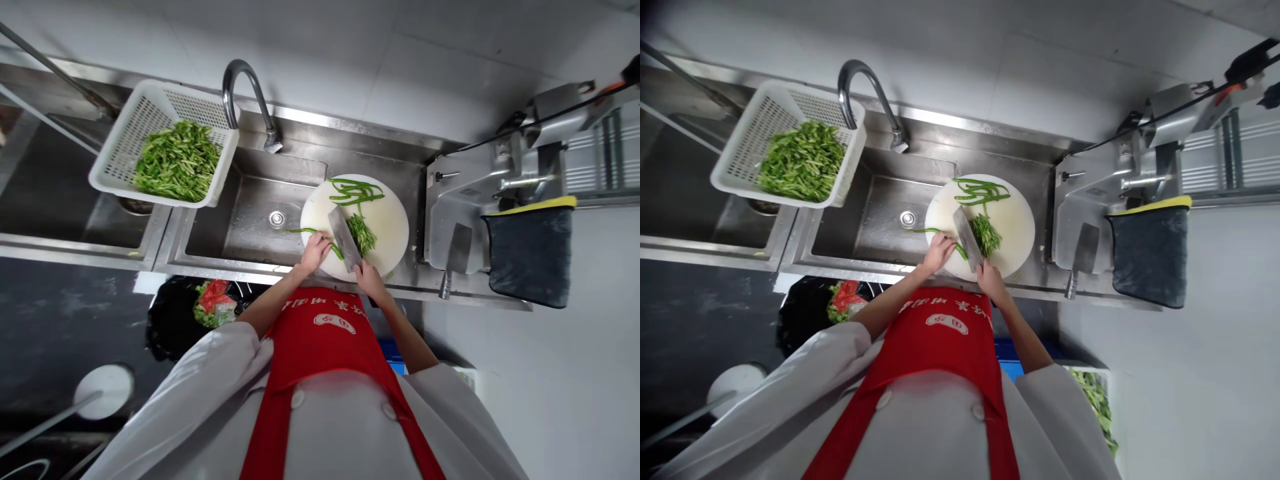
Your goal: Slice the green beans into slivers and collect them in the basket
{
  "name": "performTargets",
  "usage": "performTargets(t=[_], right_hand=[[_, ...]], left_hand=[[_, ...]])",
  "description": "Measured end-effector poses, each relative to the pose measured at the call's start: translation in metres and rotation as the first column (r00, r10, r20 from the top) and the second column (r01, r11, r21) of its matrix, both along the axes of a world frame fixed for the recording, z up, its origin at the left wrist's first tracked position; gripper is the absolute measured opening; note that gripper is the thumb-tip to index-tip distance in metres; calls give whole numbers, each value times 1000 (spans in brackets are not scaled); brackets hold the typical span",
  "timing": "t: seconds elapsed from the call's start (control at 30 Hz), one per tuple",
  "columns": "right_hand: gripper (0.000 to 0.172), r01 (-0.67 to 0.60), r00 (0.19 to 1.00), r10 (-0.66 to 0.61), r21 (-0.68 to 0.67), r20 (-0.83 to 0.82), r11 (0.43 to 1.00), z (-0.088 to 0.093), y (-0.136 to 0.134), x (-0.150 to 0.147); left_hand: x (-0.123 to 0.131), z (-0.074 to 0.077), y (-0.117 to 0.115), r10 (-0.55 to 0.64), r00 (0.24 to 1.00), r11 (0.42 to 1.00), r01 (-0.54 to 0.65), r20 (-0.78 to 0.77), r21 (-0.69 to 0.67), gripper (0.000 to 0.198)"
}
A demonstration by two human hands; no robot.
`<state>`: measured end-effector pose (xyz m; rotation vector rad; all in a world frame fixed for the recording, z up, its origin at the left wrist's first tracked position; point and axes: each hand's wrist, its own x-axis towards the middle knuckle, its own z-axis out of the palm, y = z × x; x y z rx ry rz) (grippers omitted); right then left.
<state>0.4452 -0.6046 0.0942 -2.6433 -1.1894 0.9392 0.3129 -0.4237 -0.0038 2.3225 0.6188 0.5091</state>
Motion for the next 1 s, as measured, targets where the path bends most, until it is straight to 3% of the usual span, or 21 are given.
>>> performTargets(t=[0.33, 0.63, 1.0], right_hand=[[36, -145, 986, 156, -158, 62, 977, 19, -1, -25], [36, -177, 981, 187, -155, 52, 972, 13, 19, -19], [37, -152, 987, 159, -165, 30, 974, 19, 31, -20]], left_hand=[[8, -1, -1, -5, 997, 996, 11, -75, 87, 23], [7, -1, 7, -33, 999, 999, 33, -13, -35, 23], [5, -7, 9, -56, 998, 998, 55, -10, -31, 27]])
